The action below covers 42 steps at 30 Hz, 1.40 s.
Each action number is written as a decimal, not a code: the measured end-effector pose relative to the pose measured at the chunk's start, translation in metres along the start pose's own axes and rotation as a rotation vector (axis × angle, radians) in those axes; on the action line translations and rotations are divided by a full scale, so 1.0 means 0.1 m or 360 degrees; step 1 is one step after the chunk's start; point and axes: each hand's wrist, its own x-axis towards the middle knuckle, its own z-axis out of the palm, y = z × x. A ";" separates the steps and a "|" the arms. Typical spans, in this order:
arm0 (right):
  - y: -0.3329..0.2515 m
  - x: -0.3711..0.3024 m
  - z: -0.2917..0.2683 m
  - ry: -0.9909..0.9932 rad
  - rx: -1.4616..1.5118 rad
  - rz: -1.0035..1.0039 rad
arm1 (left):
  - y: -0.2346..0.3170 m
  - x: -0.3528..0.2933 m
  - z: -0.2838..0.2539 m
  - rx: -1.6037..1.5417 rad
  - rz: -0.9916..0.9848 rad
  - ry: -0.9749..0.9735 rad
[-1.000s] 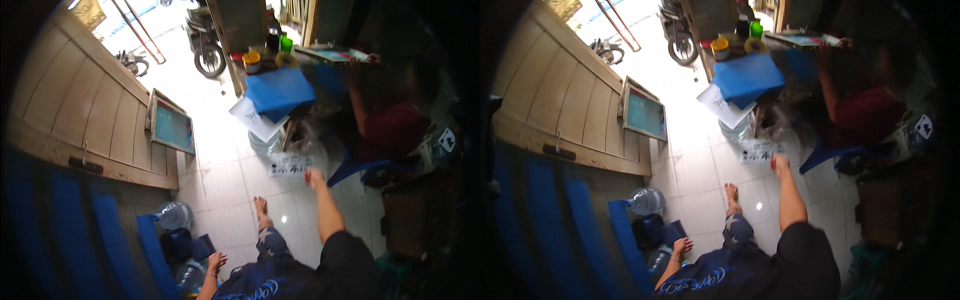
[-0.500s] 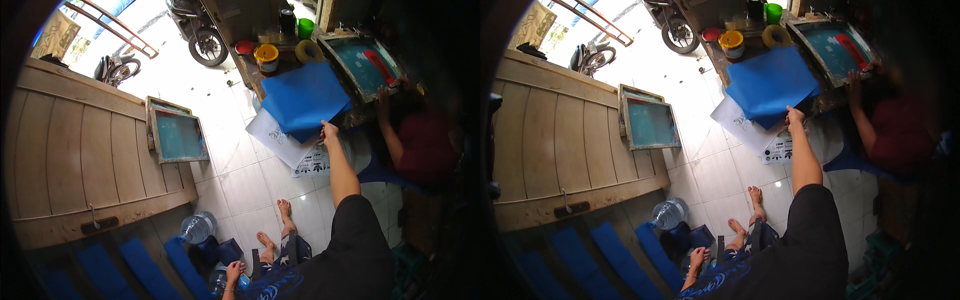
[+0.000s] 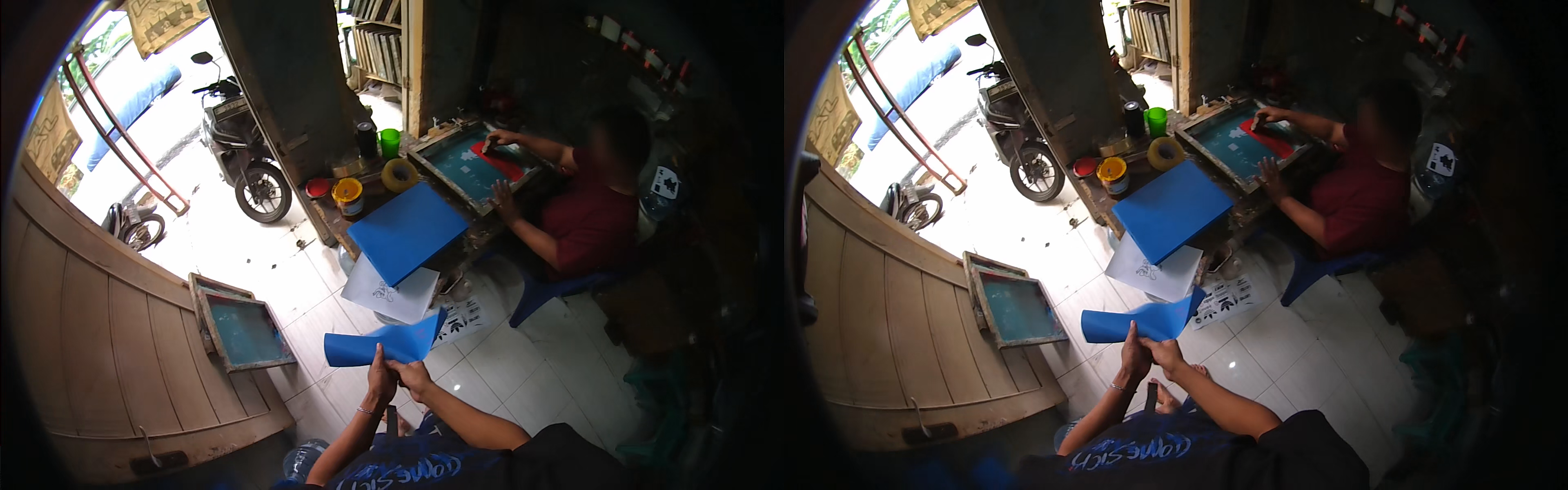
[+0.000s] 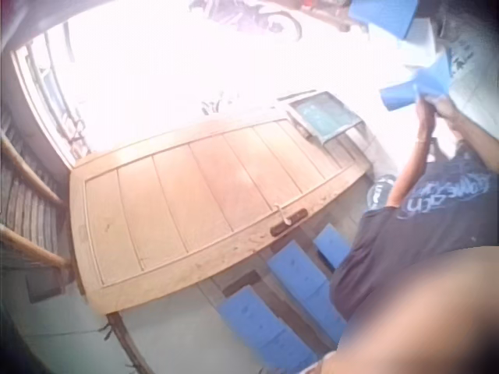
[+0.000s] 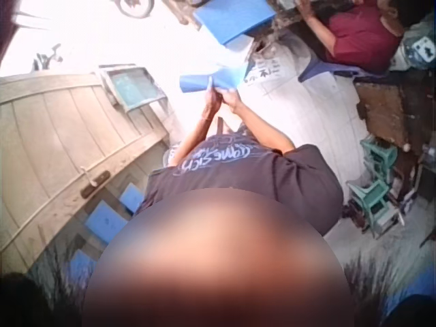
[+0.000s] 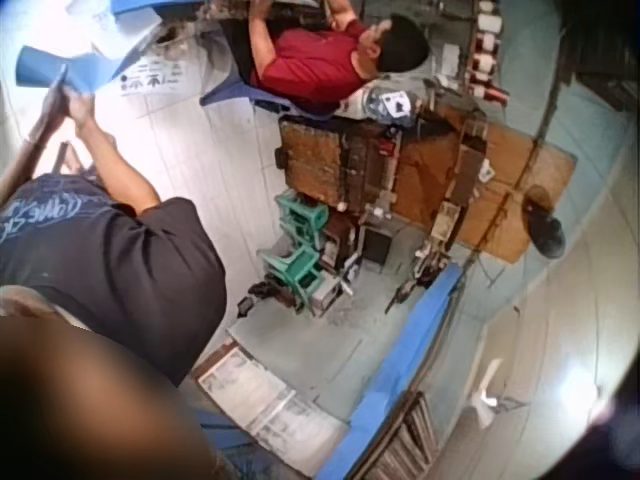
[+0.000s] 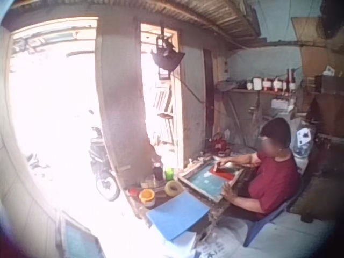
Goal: The person repeatedly picks up blue rectangular sign pieces from a table and places them on a high horizontal bamboo beam near the ceiling. The person handles the signs one at a time, walking back and forth between the table and the beam to stack them along the beam.
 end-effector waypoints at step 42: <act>-0.60 -0.16 0.27 -0.0375 0.0161 -0.0773 | 2.26 -0.75 -0.85 0.1004 0.0589 -0.0294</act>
